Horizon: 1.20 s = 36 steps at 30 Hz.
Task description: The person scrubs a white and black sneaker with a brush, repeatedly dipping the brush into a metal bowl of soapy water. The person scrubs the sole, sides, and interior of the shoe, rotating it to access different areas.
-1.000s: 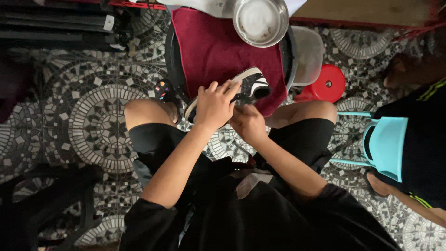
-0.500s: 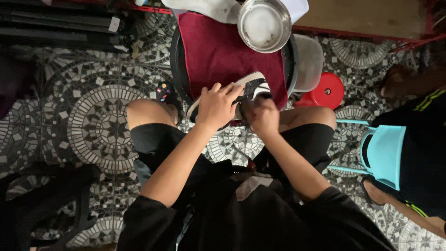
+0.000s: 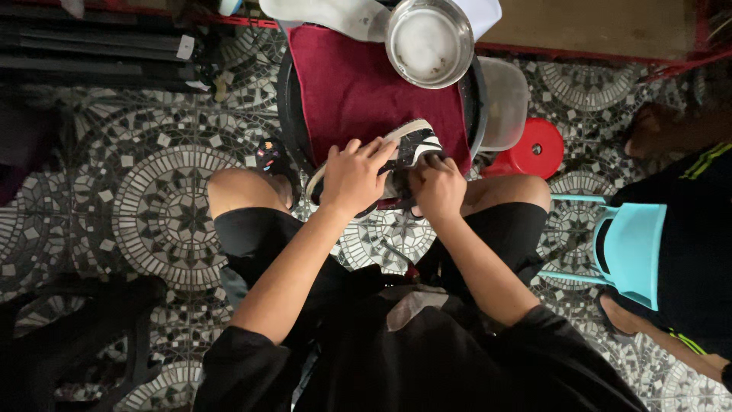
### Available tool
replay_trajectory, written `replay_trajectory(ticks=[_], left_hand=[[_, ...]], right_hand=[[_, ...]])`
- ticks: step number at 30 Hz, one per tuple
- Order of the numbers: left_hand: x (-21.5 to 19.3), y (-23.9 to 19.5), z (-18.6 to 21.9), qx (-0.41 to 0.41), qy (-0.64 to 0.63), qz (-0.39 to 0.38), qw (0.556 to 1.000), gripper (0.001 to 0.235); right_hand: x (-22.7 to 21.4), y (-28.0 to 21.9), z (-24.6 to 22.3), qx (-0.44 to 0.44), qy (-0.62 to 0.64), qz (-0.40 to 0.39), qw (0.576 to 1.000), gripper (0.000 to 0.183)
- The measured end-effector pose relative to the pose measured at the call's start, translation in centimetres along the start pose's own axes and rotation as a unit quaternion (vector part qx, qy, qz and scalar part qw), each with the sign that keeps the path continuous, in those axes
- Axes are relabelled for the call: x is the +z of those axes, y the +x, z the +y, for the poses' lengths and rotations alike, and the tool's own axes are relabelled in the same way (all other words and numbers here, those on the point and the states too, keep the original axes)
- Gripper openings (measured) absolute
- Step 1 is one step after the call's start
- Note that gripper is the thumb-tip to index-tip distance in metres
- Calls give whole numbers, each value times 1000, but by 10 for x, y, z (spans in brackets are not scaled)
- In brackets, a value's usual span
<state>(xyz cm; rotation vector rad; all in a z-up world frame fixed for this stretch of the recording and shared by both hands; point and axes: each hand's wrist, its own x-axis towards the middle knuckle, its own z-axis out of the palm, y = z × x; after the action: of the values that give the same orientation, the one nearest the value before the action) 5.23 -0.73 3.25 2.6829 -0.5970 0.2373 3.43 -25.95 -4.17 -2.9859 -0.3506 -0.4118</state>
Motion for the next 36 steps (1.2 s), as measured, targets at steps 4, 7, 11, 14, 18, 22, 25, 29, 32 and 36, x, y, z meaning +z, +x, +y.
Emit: replay_trajectory(ticks=[4,7,11,14,18,22,25,29,32,36], left_hand=[[1,0,-4,-4,-3,-7,1000,64],[6,0,-6,-3,-1,5,1000,61],[-7,2,-5,-5,-15,12,1000,59],[-19,5,-1,4,-19,20,1000,61],[-18,3,0,7,-6,8,1000,59],[-5,3,-5,7,-1,13,1000,56],[11,2,-10,11,26,11,1000,56],[10,1,-7,-8,30,-19,999,50],[10,4,-5,-5,35,-27,999,51],[7,6,0,1,40,-43,998,55]], right_hand=[[-8,-9,-39,-15,143,-28,989,27],[-6,-8,-17,4,27,-30,999,27],[-29,2,-54,15,52,-48,997,24],[-33,1,-55,25,101,-55,993,21],[-31,8,-26,48,-71,-30,996,14],[0,-8,-31,6,122,-79,989,22],[-9,1,-19,60,-46,-65,995,26],[-6,-5,-42,34,13,-78,996,21],[-23,15,-34,49,-34,-64,996,23],[-4,5,-36,70,-30,-6,997,24]])
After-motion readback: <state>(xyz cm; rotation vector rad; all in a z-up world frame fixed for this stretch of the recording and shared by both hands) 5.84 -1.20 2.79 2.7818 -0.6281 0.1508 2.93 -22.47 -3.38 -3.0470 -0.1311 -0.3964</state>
